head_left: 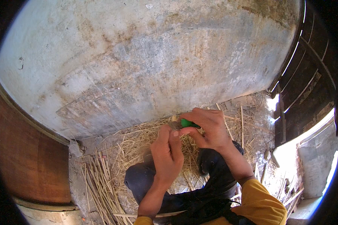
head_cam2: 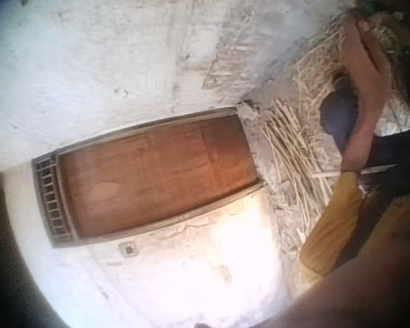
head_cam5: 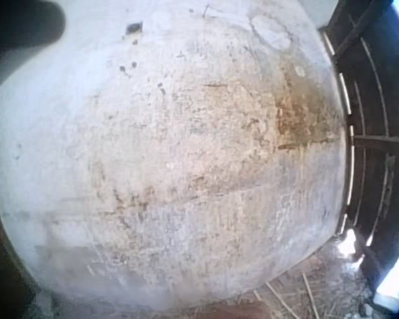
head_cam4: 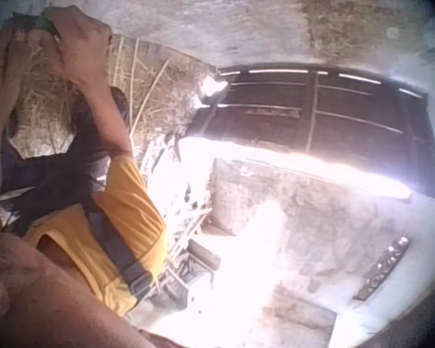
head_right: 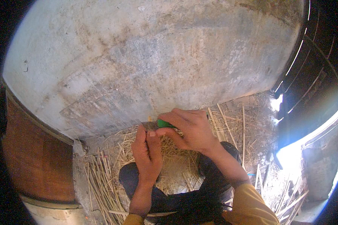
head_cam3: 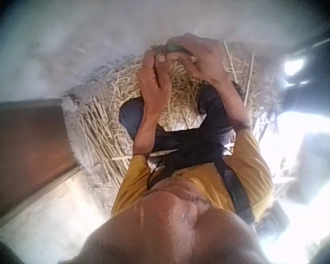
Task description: The person shaves a piece of wood using a utility knife while sitting down. The person peels off thin layers of wood and then continues by shaving the end of a smaller wood piece.
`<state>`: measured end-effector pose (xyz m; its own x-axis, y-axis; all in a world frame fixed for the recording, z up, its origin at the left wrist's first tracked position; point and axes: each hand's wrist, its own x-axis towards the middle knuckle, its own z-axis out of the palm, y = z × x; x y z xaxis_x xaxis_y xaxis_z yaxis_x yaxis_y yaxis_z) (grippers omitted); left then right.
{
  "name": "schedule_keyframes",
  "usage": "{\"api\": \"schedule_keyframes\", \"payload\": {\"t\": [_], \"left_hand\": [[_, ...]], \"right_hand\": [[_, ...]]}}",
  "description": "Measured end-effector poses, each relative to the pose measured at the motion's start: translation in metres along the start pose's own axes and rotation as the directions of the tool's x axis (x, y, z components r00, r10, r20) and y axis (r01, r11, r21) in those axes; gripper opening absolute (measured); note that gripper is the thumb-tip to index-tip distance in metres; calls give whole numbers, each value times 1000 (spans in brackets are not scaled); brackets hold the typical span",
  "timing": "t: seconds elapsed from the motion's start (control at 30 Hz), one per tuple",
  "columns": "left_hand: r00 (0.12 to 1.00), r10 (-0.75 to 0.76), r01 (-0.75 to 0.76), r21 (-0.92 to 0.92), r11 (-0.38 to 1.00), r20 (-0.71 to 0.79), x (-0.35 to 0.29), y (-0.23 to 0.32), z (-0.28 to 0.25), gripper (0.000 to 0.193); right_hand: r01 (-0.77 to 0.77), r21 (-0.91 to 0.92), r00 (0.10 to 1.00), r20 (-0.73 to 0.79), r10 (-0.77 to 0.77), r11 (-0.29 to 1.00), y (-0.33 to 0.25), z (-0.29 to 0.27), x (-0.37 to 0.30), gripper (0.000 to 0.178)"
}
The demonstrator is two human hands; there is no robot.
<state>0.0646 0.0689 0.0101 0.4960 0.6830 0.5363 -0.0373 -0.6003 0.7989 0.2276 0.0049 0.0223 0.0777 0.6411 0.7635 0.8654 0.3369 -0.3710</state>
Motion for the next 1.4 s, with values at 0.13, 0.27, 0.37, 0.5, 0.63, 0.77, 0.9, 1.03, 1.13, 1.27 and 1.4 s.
{"api": "schedule_keyframes", "payload": {"t": [0.13, 0.27, 0.37, 0.5, 0.63, 0.77, 0.9, 1.03, 1.13, 1.27, 1.4], "left_hand": [[998, 31, -25, 116, 993, -50, -1, 2, 4, 25], [996, 47, -38, 118, 992, -77, 0, 3, 9, 24], [997, 8, 1, 106, 994, -83, 0, 6, 9, 22], [998, 9, -11, 36, 999, 63, -29, 31, 28, 23], [986, 13, 1, -85, 996, 164, -16, 8, 10, 21], [947, -236, 299, -333, 894, 216, -6, 10, 6, 29], [967, -225, 254, -371, 893, 119, -5, 7, 10, 33], [988, -150, 157, -355, 922, 46, -3, 4, 15, 30], [994, -109, 112, -231, 966, 27, -5, -1, 12, 28], [1000, -3, 3, -22, 1000, -23, -2, 4, 8, 24], [997, 40, -32, 140, 990, -60, -1, 5, 8, 13]], "right_hand": [[-26, -30, 1000, -6, 26, 999, -3, 1, 1, 32], [-3, -68, 999, -40, 0, 998, 0, 5, 2, 33], [-37, -73, 999, -19, 36, 997, 0, 6, 2, 31], [-454, -298, 874, -331, 355, 840, 83, -12, 12, 29], [-422, 209, 766, -438, 471, 882, 71, -56, 19, 46], [-343, 254, 894, -206, 397, 904, 45, -29, -2, 49], [-160, 240, 964, -169, 203, 958, 21, -15, -7, 39], [4, 156, 999, -40, 3, 988, 8, -12, -3, 30], [-7, 68, 1000, 8, 6, 998, 6, -11, -3, 28], [-22, 51, 1000, 4, 22, 998, 3, -9, -2, 29], [-39, 3, 999, -20, 39, 999, 5, -4, -2, 29]]}}
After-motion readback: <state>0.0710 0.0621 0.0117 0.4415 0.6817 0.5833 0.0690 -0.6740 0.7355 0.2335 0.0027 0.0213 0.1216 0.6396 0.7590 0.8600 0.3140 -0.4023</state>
